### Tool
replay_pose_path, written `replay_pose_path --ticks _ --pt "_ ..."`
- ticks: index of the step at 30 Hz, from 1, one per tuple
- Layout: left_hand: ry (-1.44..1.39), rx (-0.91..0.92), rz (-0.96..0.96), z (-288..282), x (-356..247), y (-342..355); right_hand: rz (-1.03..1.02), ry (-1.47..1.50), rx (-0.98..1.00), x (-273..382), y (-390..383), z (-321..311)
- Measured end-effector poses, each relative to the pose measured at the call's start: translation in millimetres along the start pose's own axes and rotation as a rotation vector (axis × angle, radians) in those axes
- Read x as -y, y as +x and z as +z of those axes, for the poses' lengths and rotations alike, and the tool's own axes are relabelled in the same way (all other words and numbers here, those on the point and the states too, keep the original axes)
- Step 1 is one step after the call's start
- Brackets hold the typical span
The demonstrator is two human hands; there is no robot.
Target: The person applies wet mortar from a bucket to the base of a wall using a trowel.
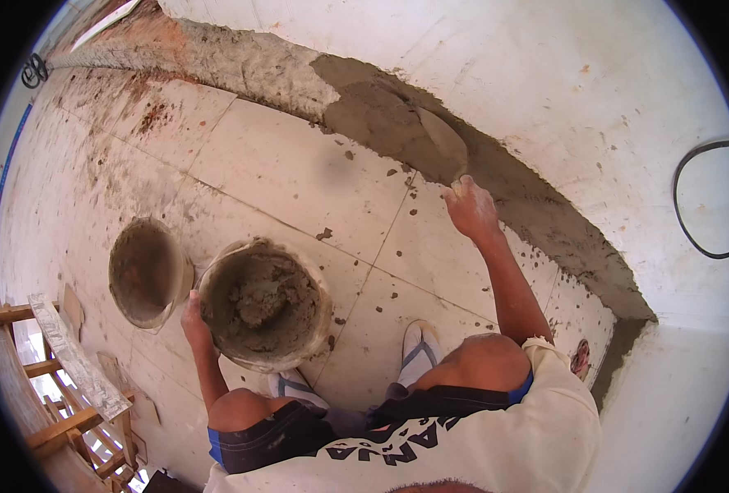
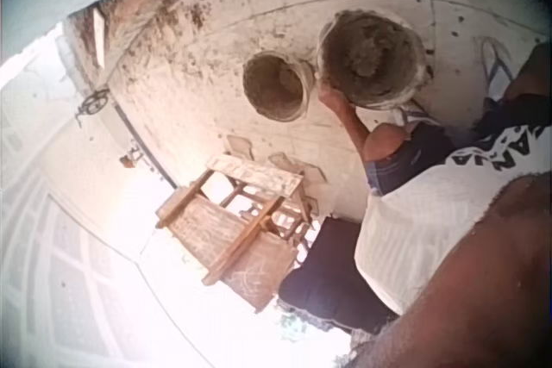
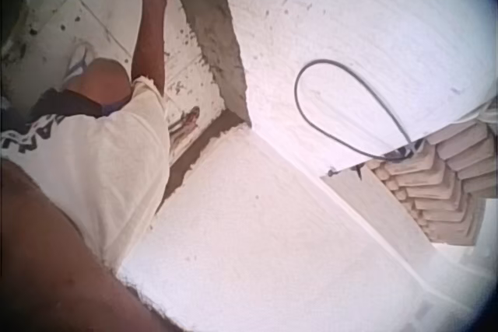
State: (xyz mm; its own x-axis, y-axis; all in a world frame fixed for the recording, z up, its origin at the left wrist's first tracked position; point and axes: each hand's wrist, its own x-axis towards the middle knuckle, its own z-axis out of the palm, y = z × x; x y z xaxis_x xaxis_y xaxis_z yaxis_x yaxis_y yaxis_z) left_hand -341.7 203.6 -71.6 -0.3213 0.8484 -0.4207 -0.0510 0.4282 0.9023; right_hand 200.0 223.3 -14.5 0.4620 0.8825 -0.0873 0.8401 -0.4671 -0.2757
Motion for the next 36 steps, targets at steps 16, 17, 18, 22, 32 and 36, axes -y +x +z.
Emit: replay_pose_path --ticks 16,17,18,22,32,36 --pt "-0.075 0.010 -0.037 6.8 -7.0 -7.8 -0.110 0.067 0.145 20.3 -17.2 -38.6" --pt "-0.097 0.022 -0.039 5.4 -6.3 -6.9 -0.101 0.069 0.125 15.1 -13.4 -33.3" --pt "-0.118 0.033 -0.040 4.5 -5.3 -6.4 -0.100 0.058 0.131 11.1 -11.7 -31.0" --pt "-0.075 0.005 -0.029 2.8 -5.8 -6.7 -0.164 -0.022 0.066 8.0 -4.6 -8.1" --pt "-0.036 0.003 -0.013 -3.7 3.0 0.8 -0.208 -0.196 -0.129 3.3 45.1 -9.2" --pt "-0.022 0.014 -0.028 -7.8 8.2 1.5 -0.242 -0.181 -0.195 0.7 46.6 -27.3"
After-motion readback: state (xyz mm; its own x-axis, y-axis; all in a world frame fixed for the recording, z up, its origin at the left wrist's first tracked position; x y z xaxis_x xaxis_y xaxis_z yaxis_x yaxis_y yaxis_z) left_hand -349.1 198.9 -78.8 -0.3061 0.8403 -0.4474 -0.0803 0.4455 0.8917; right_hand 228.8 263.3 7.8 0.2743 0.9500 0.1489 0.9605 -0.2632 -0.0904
